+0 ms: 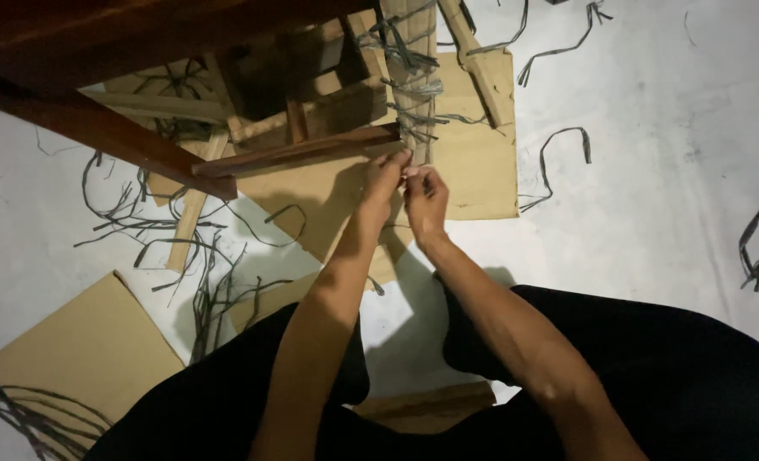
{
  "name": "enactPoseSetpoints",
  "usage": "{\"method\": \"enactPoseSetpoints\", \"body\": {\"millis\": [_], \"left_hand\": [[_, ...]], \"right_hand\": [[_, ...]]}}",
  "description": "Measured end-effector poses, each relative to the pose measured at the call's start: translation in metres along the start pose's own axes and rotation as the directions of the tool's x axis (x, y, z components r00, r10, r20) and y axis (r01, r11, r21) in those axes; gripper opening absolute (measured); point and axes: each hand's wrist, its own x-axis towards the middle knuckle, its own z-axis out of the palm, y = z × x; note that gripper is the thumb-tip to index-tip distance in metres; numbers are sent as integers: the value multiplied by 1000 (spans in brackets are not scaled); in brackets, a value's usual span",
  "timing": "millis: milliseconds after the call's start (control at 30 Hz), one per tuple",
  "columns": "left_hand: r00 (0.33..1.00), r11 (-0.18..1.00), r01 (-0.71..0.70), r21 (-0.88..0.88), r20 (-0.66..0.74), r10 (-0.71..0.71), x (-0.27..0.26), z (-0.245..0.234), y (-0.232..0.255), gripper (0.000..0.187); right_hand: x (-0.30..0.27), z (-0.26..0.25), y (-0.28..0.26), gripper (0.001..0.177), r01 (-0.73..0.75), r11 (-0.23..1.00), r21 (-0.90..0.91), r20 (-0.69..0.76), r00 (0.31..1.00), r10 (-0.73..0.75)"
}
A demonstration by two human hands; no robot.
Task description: Wrapping cardboard protection around the legs of a wooden chair and securing them with ties.
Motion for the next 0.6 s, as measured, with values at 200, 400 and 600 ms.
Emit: {"method": "enactPoseSetpoints", "body": {"millis": [200, 400, 600], "left_hand": [[925, 926, 376, -41, 75, -372, 17, -11, -18, 33], [1000, 997, 29, 71, -7, -29, -2, -9, 1, 23], [975, 960, -201, 194, -55, 216, -13, -3, 6, 17]], "right_hand": [[3, -1, 5, 10, -380, 917, 119, 27, 925, 380], [20, -3, 15, 14, -390, 916, 93, -106, 911, 399], [19, 2, -6, 15, -285, 958, 19, -170, 944, 284]]}}
